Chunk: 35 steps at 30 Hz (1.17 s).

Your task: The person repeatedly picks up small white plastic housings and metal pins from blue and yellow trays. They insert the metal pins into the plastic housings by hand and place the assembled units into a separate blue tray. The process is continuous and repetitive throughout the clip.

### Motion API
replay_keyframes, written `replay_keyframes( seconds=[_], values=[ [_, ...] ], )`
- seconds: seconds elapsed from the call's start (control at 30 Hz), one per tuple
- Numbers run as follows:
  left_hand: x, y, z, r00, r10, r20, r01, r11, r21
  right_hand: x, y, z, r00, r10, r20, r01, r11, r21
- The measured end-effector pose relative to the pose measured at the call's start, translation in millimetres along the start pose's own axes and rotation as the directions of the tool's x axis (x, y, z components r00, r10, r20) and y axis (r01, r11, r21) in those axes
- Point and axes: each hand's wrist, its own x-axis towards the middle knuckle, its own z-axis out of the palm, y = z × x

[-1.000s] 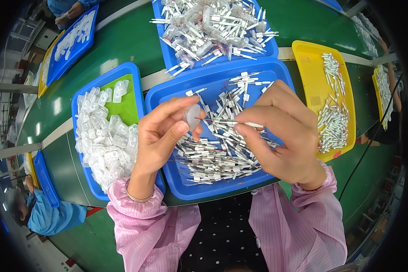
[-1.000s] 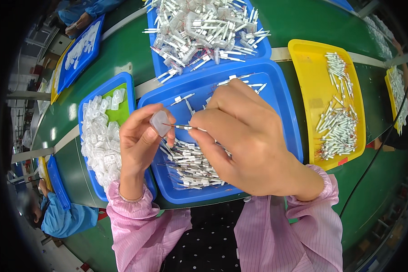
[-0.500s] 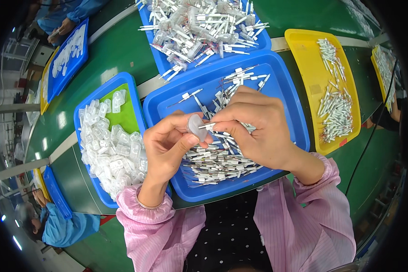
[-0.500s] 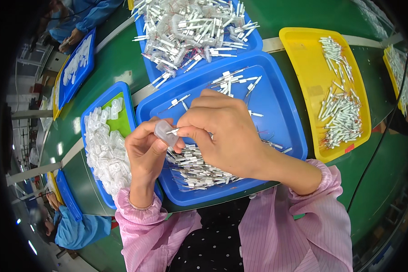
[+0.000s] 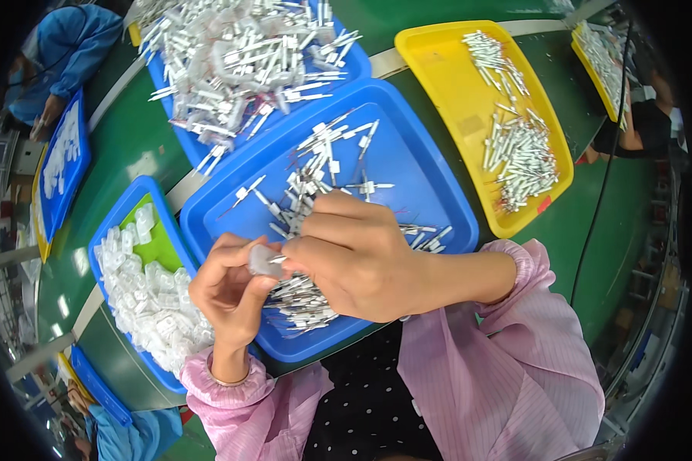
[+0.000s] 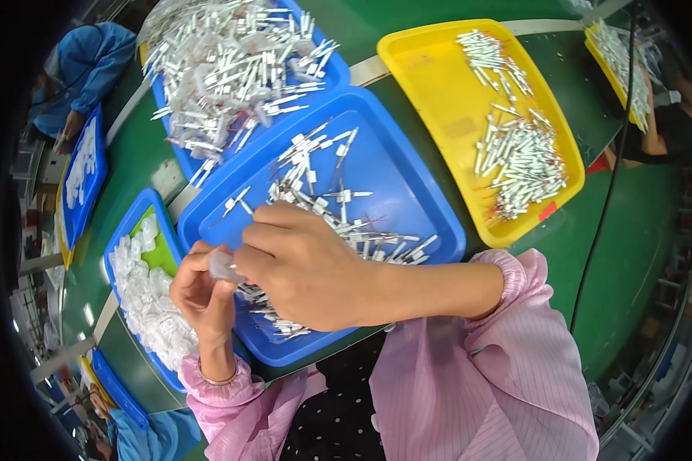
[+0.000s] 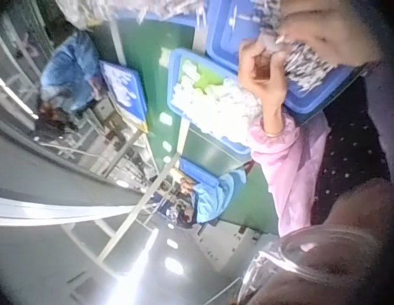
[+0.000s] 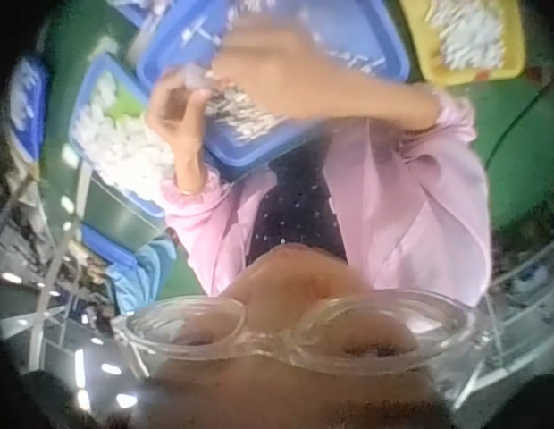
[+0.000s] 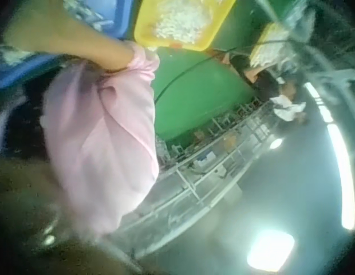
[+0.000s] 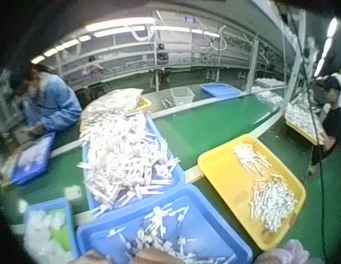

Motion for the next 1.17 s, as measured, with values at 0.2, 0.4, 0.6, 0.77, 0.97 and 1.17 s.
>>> replay_keyframes(
  seconds=[0.2,0.4,0.6,0.77,0.97,1.17],
  values=[
    [4.6,4.1,-6.1,0.997,-0.026,-0.069,0.028,0.999,0.025,13.3,36.9,-79.4,0.895,0.403,0.191,-0.351,0.901,-0.257],
    [11.4,9.7,-6.0,0.995,-0.046,-0.093,0.048,0.999,0.022,-56.5,130.5,-200.6,0.722,0.643,-0.256,-0.354,0.024,-0.935],
    [10.2,5.7,-2.5,0.995,-0.078,-0.060,0.080,0.996,0.034,-62.3,142.2,-219.1,0.784,0.594,-0.178,-0.371,0.219,-0.903],
    [14.1,4.0,2.8,0.978,-0.176,-0.113,0.147,0.962,-0.230,-31.9,106.9,-186.1,0.736,0.595,-0.323,-0.669,0.713,-0.210],
    [13.2,1.4,5.8,0.980,-0.197,-0.014,0.166,0.863,-0.478,1.8,20.0,-79.3,0.867,0.470,0.165,-0.475,0.681,0.558],
    [10.9,2.0,-3.2,0.983,-0.164,0.079,0.179,0.794,-0.581,15.5,0.2,-44.7,0.933,0.310,0.182,-0.359,0.794,0.491]
  ],
)
